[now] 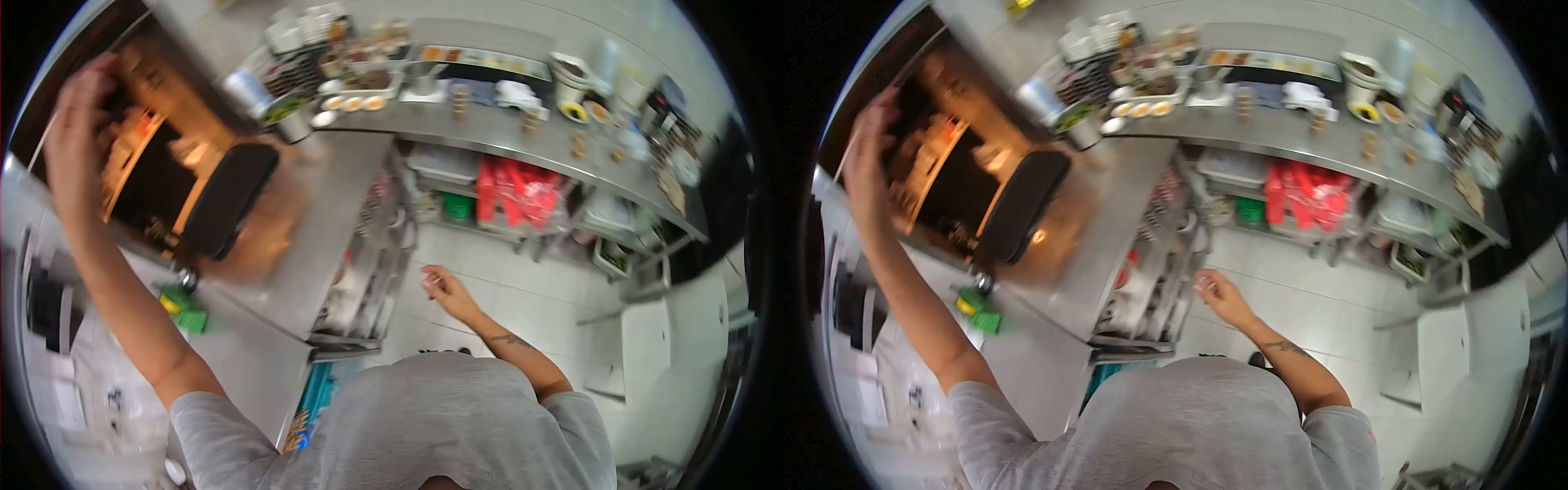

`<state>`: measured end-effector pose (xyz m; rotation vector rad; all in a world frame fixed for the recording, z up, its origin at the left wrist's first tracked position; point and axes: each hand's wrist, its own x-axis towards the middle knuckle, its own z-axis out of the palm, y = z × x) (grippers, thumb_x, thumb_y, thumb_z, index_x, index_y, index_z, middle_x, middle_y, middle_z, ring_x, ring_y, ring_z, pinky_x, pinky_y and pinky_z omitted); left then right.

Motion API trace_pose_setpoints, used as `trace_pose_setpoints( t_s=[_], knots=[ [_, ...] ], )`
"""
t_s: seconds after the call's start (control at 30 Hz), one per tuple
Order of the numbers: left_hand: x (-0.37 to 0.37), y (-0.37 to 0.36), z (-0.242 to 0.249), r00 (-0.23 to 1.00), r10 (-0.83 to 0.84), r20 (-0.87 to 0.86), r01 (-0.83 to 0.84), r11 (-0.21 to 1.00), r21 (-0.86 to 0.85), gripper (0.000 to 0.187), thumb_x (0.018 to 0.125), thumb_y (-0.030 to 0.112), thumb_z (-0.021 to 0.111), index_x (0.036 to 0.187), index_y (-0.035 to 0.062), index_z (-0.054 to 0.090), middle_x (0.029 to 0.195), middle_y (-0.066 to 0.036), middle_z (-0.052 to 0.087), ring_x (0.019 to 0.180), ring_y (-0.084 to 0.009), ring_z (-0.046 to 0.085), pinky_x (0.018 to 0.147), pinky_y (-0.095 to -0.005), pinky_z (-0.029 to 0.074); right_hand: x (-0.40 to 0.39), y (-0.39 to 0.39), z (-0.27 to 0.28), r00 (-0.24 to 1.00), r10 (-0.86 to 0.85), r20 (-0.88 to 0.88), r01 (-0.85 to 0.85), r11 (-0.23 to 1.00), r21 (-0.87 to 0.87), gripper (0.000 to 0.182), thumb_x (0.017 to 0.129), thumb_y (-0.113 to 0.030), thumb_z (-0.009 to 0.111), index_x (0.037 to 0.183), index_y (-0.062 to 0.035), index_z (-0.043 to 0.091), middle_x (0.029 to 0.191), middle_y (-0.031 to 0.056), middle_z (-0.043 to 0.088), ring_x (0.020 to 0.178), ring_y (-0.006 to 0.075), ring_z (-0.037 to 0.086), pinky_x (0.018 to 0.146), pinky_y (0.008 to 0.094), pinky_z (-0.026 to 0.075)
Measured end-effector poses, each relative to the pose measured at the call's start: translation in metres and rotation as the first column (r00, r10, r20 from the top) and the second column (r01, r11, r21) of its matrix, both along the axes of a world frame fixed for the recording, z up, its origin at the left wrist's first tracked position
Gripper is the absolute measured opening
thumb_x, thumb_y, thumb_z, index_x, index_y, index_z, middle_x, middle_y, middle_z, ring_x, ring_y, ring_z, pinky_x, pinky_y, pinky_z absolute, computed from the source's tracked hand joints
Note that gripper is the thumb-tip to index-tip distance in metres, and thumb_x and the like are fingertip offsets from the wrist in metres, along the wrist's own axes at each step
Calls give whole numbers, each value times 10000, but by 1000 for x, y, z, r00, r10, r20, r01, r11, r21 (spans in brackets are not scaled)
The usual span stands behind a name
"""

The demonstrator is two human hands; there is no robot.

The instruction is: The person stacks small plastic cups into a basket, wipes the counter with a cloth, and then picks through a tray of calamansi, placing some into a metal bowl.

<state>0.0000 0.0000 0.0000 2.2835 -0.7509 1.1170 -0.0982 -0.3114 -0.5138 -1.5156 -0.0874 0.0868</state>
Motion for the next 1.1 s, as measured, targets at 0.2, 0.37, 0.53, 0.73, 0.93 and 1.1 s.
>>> trace_pose_setpoints(
  t_s=[0.2,0.37,0.53,0.73,0.93,1.1],
  knots=[
    [55,-228,-170,686,-386,-617,597,783,174,257,900,139,565,1132,33,599,1065,-91,565,992,-225,546,885,-325,422,-68,-267,7,748,-647,146,645,657,-391,377,819,-204,703,1116,-12,574,816,49,562,641,118,514,604,277,458],
    [80,-372,-252,462,-362,-810,794,576,196,298,912,212,573,1151,36,594,1022,-130,560,978,-262,580,859,-338,457,-95,-414,1,484,-821,301,800,277,-532,363,809,-180,692,1106,-8,574,876,111,574,698,207,552,639,338,474],
    [90,-490,-284,409,-385,-827,876,418,239,319,924,248,536,1159,39,591,1081,-167,582,995,-334,577,894,-382,446,-68,-565,20,372,-779,506,645,-175,-744,376,830,-213,640,1131,-8,546,1000,165,563,917,306,597,749,397,499],
    [107,-654,-353,329,-406,-853,904,398,158,322,921,295,536,1035,0,599,1006,-198,600,958,-359,575,854,-419,450,2,-725,61,335,-800,498,273,-424,-864,429,823,-298,645,1117,-17,508,1077,174,550,1029,330,574,826,433,493],
    [96,-807,-425,448,-305,-840,624,779,50,442,902,356,571,942,-82,541,986,-295,575,894,-438,576,787,-483,455,13,-832,35,704,-612,360,4,-504,-864,272,884,-287,546,1008,-45,563,954,141,633,867,299,641,712,403,519],
    [103,-866,-443,504,-221,-835,340,939,-43,603,856,438,621,1012,-122,458,983,-322,565,891,-468,578,776,-491,470,11,-857,38,794,-528,301,114,-357,-927,262,879,-327,554,856,-72,608,713,139,664,673,329,661,633,437,518]
  ],
)
